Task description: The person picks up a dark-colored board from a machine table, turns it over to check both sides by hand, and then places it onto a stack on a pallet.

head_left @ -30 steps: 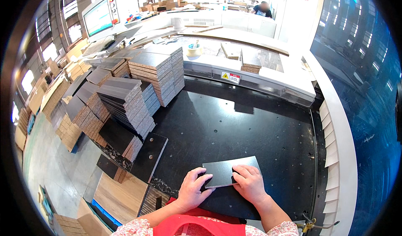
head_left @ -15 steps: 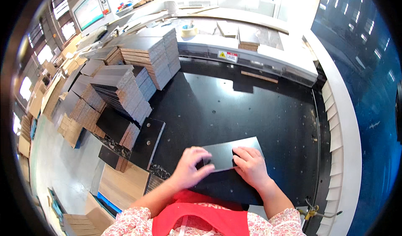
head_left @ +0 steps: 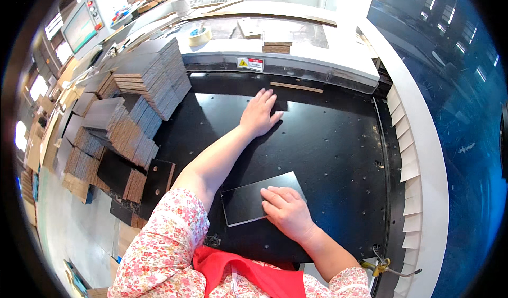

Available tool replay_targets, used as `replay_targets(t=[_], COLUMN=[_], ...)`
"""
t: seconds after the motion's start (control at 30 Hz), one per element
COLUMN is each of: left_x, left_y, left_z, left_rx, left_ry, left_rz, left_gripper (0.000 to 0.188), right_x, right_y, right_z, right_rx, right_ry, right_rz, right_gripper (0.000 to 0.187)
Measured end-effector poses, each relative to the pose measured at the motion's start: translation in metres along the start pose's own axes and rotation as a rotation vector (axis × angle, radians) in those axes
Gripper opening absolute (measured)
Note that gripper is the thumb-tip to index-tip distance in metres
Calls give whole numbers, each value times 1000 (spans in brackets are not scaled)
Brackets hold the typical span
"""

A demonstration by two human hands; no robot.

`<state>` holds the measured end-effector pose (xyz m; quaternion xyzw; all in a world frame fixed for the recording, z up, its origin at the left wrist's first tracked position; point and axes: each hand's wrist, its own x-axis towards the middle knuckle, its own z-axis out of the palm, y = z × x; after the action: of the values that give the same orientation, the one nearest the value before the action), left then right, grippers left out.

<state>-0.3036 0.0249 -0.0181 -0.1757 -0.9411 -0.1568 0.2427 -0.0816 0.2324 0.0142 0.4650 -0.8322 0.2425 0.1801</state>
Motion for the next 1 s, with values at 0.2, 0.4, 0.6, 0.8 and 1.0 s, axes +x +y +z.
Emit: replay_targets(t=[0.2, 0.4, 0.6, 0.8, 1.0], left_x=[49, 51, -12, -84, -125], left_y=[-10, -8, 6, 17, 26], left_z=[24, 32, -4, -47, -69], left_rx=[102, 166, 92, 102, 64], left_ry=[-169, -173, 54, 67, 150], left_rz=[-43, -61, -174, -229, -202], left_gripper=[73, 77, 44, 32, 26], right_x=[-3, -5, -5, -2, -21], right_y=[1, 4, 4, 12, 20], right_z=[2, 2, 2, -21, -30], right_rx=[0, -22, -47, -243, -439], right_ry=[-17, -8, 69, 136, 191], right_rz=[19, 10, 34, 101, 269], right_gripper=[12, 14, 14, 15, 18])
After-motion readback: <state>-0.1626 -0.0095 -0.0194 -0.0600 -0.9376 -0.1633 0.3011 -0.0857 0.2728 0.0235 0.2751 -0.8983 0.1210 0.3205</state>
